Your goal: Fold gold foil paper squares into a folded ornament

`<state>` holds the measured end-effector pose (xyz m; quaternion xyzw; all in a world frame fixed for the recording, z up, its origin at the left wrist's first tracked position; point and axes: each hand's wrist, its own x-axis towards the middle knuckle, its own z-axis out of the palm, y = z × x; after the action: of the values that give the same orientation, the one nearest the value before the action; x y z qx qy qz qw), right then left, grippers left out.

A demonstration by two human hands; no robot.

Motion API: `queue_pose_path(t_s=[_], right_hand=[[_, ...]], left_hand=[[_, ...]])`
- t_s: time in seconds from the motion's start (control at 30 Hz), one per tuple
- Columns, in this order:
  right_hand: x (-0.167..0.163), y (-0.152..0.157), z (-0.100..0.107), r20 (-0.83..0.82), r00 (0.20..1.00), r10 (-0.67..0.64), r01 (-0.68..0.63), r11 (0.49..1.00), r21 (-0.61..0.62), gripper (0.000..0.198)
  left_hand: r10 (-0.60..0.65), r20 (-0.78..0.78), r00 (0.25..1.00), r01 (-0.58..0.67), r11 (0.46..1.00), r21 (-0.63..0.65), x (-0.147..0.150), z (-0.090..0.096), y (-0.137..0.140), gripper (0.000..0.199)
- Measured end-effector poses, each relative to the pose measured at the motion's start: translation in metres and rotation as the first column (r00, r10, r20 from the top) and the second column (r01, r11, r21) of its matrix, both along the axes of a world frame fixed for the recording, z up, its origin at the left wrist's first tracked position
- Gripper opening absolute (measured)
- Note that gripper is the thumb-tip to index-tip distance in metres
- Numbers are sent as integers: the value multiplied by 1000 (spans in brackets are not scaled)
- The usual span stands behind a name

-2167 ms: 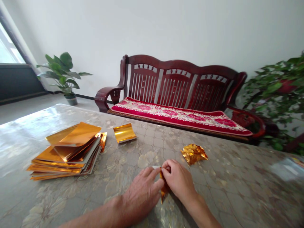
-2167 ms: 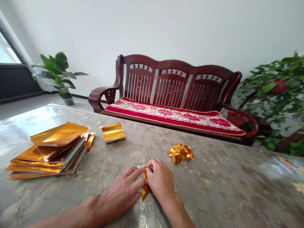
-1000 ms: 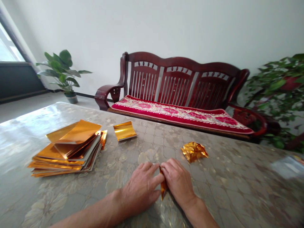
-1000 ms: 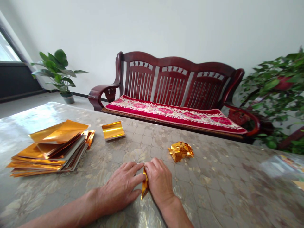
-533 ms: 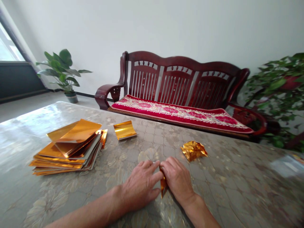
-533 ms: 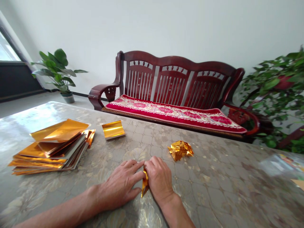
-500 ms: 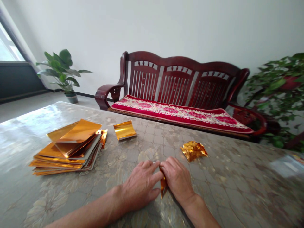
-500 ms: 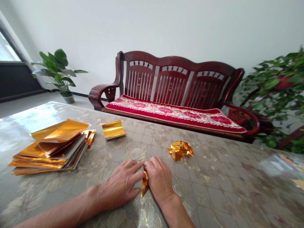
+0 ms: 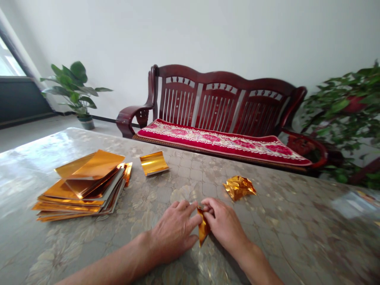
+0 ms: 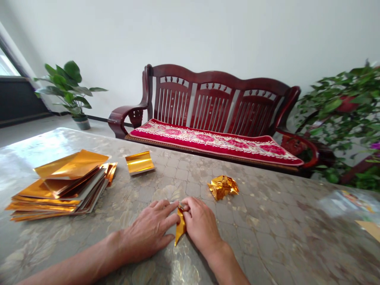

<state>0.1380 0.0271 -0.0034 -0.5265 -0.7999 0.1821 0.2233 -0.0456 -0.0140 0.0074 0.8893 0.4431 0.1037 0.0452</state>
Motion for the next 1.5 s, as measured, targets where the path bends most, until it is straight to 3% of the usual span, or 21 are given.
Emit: queue_pose_path(t_s=[0.23,0.67,1.0,1.17,1.3,1.5], right_hand=[[6,-6,-4,59,997,-49,49,999,2,21],[10,-12,-15,187,981,52,-103,956,274,15],[9,-12,-21,264,964,39,-130,933,336,15],[9,-13,-21,267,962,60,-156,921,356,15],[10,-14,-19,267,962,66,-165,916,366,17],[12,-17,-17,147,986,78,-119,947,297,18]], left_hand=[[-5,-6,1000,5,1000,8,-2,0,0,26],[-8,4,1000,8,999,-38,-2,2,0,35],[62,77,995,-56,995,-79,-3,-4,6,63],[19,-7,1000,-19,1000,-13,0,-13,17,47],[9,-42,999,-9,1000,10,2,-10,19,31],[10,-45,999,-8,999,37,2,-11,19,28]])
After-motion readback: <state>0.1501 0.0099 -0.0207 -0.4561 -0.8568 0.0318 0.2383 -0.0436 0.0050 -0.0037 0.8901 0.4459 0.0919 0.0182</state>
